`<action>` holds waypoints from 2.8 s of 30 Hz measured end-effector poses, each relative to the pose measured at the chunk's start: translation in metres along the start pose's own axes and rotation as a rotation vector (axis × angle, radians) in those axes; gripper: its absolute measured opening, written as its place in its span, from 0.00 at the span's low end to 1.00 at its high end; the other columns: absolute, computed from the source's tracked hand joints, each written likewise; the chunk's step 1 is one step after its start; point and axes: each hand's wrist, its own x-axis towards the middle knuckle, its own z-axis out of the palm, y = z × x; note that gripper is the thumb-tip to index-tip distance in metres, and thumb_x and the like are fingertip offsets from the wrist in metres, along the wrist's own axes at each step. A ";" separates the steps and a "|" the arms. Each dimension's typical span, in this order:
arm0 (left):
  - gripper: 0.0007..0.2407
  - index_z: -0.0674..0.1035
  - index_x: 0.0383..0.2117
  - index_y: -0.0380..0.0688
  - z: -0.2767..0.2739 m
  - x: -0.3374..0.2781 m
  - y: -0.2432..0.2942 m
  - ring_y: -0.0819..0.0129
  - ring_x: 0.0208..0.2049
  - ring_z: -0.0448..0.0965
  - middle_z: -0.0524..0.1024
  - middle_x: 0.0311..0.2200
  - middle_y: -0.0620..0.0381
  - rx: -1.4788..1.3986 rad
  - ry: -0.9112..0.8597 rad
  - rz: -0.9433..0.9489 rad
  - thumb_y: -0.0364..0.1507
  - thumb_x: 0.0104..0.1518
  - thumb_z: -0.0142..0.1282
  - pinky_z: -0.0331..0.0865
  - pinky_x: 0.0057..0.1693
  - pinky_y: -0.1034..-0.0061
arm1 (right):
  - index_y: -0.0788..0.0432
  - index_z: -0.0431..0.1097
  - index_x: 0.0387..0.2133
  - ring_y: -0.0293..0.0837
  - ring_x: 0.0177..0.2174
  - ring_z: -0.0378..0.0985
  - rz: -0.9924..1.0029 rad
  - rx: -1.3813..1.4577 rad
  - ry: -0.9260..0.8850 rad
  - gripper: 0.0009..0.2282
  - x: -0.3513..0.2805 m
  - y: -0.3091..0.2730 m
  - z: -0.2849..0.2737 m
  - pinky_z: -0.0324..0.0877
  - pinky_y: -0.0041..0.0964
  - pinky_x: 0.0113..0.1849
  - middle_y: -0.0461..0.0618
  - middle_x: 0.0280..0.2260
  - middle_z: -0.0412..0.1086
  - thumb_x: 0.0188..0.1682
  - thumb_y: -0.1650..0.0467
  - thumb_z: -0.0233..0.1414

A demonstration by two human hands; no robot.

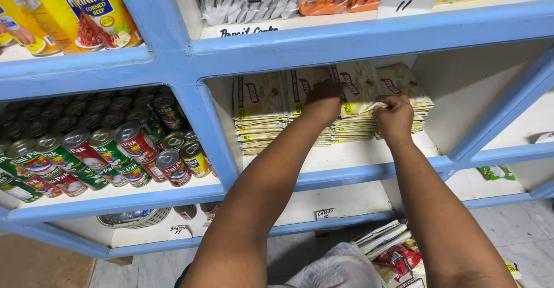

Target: Stocking a low grocery shelf with coffee sachets and arranging canned goods.

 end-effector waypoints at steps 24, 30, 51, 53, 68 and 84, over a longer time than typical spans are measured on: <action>0.20 0.70 0.62 0.52 -0.025 -0.049 0.017 0.53 0.52 0.78 0.76 0.51 0.48 0.161 -0.315 0.001 0.41 0.66 0.42 0.71 0.54 0.55 | 0.59 0.78 0.50 0.50 0.42 0.70 -0.091 -0.160 -0.104 0.14 -0.025 0.005 -0.041 0.71 0.40 0.47 0.57 0.47 0.57 0.50 0.79 0.58; 0.16 0.77 0.55 0.48 -0.024 -0.125 0.014 0.47 0.59 0.68 0.72 0.57 0.47 0.094 0.182 0.490 0.31 0.61 0.56 0.57 0.59 0.40 | 0.60 0.73 0.58 0.43 0.42 0.67 -0.046 -0.105 -0.110 0.17 -0.106 0.015 -0.122 0.73 0.32 0.41 0.54 0.48 0.53 0.55 0.81 0.56; 0.11 0.82 0.38 0.45 0.069 -0.317 -0.011 0.54 0.53 0.74 0.76 0.44 0.55 -0.323 0.047 0.402 0.19 0.50 0.59 0.66 0.58 0.58 | 0.58 0.78 0.38 0.42 0.28 0.74 0.404 -0.210 -0.284 0.07 -0.330 0.054 -0.170 0.72 0.36 0.30 0.49 0.33 0.66 0.47 0.75 0.58; 0.12 0.83 0.40 0.44 0.081 -0.324 -0.017 0.56 0.49 0.75 0.76 0.42 0.54 -0.368 -0.093 0.354 0.19 0.50 0.58 0.67 0.54 0.60 | 0.58 0.79 0.36 0.51 0.34 0.73 0.238 -0.334 -0.356 0.07 -0.322 0.050 -0.149 0.70 0.44 0.37 0.52 0.33 0.67 0.44 0.74 0.62; 0.11 0.83 0.40 0.46 0.087 -0.341 -0.024 0.52 0.40 0.81 0.80 0.41 0.54 -0.464 -0.278 0.298 0.19 0.53 0.54 0.75 0.46 0.62 | 0.56 0.73 0.52 0.60 0.51 0.67 0.173 -0.448 -0.412 0.30 -0.351 0.082 -0.129 0.67 0.49 0.52 0.62 0.48 0.62 0.29 0.71 0.68; 0.10 0.82 0.43 0.47 0.093 -0.347 -0.024 0.50 0.41 0.80 0.79 0.43 0.54 -0.340 -0.442 0.285 0.24 0.58 0.53 0.74 0.47 0.59 | 0.63 0.68 0.37 0.44 0.36 0.71 0.536 -0.447 0.733 0.09 -0.497 0.227 -0.321 0.69 0.37 0.40 0.48 0.35 0.65 0.46 0.80 0.61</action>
